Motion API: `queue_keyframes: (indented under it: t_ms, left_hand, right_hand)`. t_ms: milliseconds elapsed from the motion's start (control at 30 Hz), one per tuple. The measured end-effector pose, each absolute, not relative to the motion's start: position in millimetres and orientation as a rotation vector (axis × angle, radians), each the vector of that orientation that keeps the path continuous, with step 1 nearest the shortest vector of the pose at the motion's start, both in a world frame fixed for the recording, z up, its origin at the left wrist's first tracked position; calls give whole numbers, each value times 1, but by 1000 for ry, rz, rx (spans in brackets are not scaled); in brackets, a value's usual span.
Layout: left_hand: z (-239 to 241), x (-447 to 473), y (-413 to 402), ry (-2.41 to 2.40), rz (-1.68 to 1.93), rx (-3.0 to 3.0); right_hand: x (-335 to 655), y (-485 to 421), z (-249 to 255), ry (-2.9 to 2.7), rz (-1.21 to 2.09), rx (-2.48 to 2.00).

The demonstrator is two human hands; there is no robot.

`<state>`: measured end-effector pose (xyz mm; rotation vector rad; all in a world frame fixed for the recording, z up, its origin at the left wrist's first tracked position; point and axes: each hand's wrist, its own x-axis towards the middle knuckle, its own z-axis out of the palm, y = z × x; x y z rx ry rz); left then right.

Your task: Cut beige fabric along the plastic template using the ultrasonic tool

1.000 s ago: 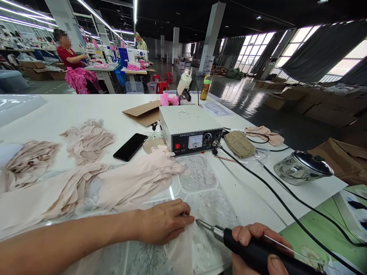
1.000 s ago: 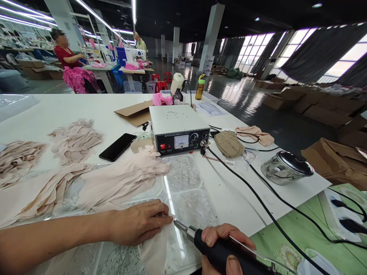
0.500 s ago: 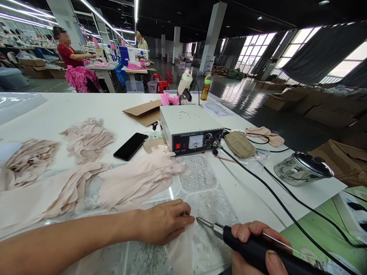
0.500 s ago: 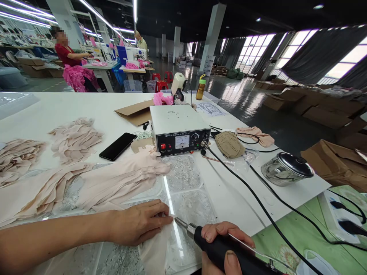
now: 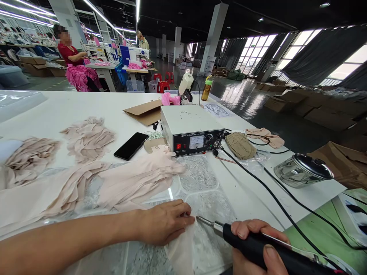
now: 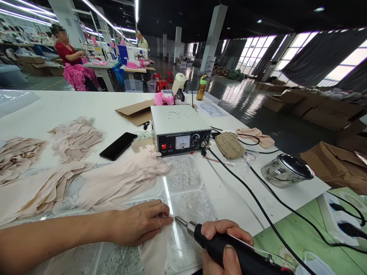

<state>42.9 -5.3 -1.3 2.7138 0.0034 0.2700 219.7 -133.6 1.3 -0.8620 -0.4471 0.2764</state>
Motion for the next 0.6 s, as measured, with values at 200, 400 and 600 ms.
queue_keyframes:
  t_ms: [200, 400, 600]
  left_hand:
    - [-2, 43, -5, 12, 238, 2711]
    - [-1, 43, -6, 1, 264, 2691]
    - [2, 44, -5, -4, 242, 2705]
  right_hand:
    - [218, -131, 0, -484, 301, -860]
    - [221, -130, 0, -528, 318, -855]
    - [223, -141, 6, -474, 339, -794]
